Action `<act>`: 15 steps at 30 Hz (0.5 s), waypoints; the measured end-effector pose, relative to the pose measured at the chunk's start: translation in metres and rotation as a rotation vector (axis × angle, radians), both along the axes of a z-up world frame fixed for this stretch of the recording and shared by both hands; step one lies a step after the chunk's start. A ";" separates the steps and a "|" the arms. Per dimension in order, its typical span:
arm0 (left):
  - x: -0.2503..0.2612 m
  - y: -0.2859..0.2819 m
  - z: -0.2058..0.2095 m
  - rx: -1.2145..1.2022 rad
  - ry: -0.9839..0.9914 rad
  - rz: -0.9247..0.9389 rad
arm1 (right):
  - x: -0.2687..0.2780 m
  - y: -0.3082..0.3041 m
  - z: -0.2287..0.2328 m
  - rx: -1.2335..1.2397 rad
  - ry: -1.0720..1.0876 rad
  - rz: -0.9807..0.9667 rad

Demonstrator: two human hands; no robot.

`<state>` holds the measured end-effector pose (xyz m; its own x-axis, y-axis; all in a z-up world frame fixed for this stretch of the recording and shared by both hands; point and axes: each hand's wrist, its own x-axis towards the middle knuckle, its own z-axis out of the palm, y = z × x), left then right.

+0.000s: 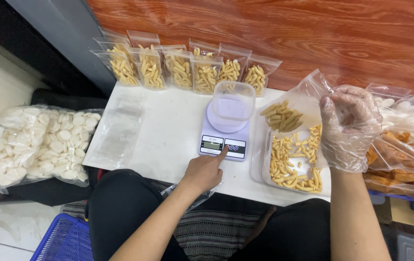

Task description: Packaging snack sticks into plastic bags and weighing them on a scale

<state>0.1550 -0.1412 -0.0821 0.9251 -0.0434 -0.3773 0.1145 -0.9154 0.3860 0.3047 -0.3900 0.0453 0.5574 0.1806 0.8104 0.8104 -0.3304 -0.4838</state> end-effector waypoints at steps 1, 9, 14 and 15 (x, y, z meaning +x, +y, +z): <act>-0.001 0.000 -0.003 0.021 -0.028 0.004 | 0.000 0.001 0.001 -0.011 -0.012 0.009; 0.000 -0.008 -0.005 0.111 -0.041 -0.039 | 0.000 -0.002 -0.004 0.006 0.015 0.014; -0.006 -0.019 -0.013 0.118 -0.131 -0.040 | 0.001 -0.002 -0.006 0.027 0.040 0.020; -0.007 -0.022 -0.007 0.105 -0.105 -0.054 | 0.001 -0.001 -0.005 0.021 0.016 0.032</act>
<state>0.1485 -0.1629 -0.0889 0.9571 -0.0596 -0.2837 0.0280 -0.9551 0.2950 0.3059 -0.3912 0.0400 0.5645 0.1819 0.8051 0.8125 -0.2942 -0.5032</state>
